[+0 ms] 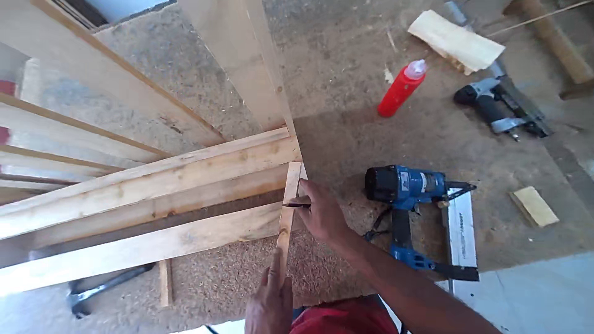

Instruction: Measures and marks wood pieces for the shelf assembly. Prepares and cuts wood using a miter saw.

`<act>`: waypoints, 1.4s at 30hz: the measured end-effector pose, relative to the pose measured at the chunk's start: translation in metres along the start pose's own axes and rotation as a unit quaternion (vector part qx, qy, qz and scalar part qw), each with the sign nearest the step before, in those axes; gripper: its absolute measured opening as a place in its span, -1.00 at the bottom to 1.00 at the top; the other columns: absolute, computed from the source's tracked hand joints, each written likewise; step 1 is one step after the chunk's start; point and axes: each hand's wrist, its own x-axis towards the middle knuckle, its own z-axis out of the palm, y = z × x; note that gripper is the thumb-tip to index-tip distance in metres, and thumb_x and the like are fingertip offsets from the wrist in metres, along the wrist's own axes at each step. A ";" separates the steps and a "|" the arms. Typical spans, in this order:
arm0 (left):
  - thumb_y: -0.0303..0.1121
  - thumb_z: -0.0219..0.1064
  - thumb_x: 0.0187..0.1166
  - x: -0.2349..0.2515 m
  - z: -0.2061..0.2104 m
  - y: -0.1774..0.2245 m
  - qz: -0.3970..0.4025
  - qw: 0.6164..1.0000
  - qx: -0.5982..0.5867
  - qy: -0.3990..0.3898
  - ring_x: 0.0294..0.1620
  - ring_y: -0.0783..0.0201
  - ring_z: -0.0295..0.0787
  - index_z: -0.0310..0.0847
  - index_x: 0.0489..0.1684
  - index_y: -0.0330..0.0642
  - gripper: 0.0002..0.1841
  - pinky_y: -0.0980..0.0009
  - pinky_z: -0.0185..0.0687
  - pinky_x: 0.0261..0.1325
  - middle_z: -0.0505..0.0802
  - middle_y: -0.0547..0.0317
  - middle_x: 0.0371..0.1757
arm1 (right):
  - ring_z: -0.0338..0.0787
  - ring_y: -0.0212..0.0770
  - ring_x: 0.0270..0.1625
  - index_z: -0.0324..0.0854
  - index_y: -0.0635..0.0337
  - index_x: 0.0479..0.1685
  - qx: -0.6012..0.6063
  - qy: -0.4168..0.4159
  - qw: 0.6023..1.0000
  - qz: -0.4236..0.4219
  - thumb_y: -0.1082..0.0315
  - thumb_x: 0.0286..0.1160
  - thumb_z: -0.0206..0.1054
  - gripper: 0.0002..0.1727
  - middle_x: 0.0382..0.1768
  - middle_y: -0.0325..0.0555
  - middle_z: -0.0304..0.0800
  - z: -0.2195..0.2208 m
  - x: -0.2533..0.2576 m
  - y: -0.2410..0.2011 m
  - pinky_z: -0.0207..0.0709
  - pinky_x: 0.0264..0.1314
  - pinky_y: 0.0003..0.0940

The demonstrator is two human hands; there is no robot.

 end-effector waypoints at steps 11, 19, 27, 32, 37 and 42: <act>-0.22 0.19 0.65 0.003 0.026 0.041 -0.074 0.996 -0.006 -0.050 -0.46 0.04 0.83 0.22 0.84 -0.10 -0.32 0.00 0.79 -0.41 0.84 -0.11 0.01 | 0.82 -0.07 0.23 0.54 0.17 0.57 0.014 -0.029 0.999 0.015 0.16 0.58 0.39 -0.42 0.52 -0.03 0.61 0.007 0.011 0.018 0.77 0.15 -0.05; -0.23 0.20 0.65 0.003 0.027 0.092 -0.130 0.990 -0.006 -0.055 -0.45 0.03 0.82 0.16 0.86 -0.10 -0.30 0.02 0.78 -0.41 0.83 -0.11 -0.03 | 0.77 -0.02 0.28 0.53 0.16 0.60 0.055 -0.087 0.995 0.011 0.28 0.57 0.36 -0.43 0.58 0.00 0.53 -0.021 0.019 0.026 0.73 0.14 0.03; -0.24 0.15 0.67 0.007 0.051 0.126 -0.171 0.985 0.023 -0.011 -0.50 0.12 0.78 0.26 0.82 -0.09 -0.35 0.10 0.77 -0.44 0.82 -0.05 -0.10 | 0.78 -0.06 0.27 0.49 0.01 0.65 0.134 -0.215 0.966 0.044 -0.19 0.61 0.30 -0.29 0.32 -0.01 0.73 -0.044 0.051 0.063 0.68 0.32 0.06; -0.23 0.15 0.65 0.007 0.055 0.126 -0.167 0.985 0.035 0.003 -0.52 0.18 0.75 0.31 0.79 -0.12 -0.36 0.16 0.76 -0.44 0.81 -0.03 -0.15 | 0.68 -0.05 -0.38 0.69 0.07 -0.17 0.071 -0.296 0.952 0.031 -0.09 0.88 -0.10 -0.45 -0.47 -0.09 0.62 -0.077 0.086 0.107 0.53 -0.31 0.08; -0.22 0.13 0.66 0.009 0.052 0.127 -0.171 0.985 0.031 -0.007 -0.48 0.15 0.77 0.29 0.80 -0.13 -0.36 0.13 0.77 -0.42 0.82 -0.05 -0.11 | 0.73 -0.19 -0.26 0.85 -0.02 -0.04 0.083 -0.375 0.923 0.025 0.03 0.76 0.22 -0.67 -0.32 -0.16 0.78 -0.070 0.104 0.116 0.59 -0.16 -0.03; -0.23 0.12 0.65 0.010 0.052 0.127 -0.162 0.986 0.033 -0.004 -0.48 0.18 0.76 0.31 0.78 -0.18 -0.36 0.16 0.77 -0.42 0.81 -0.03 -0.13 | 0.70 -0.24 -0.32 0.85 -0.02 -0.18 0.097 -0.381 0.919 0.019 0.06 0.70 0.30 -0.72 -0.41 -0.21 0.75 -0.064 0.108 0.117 0.55 -0.21 -0.08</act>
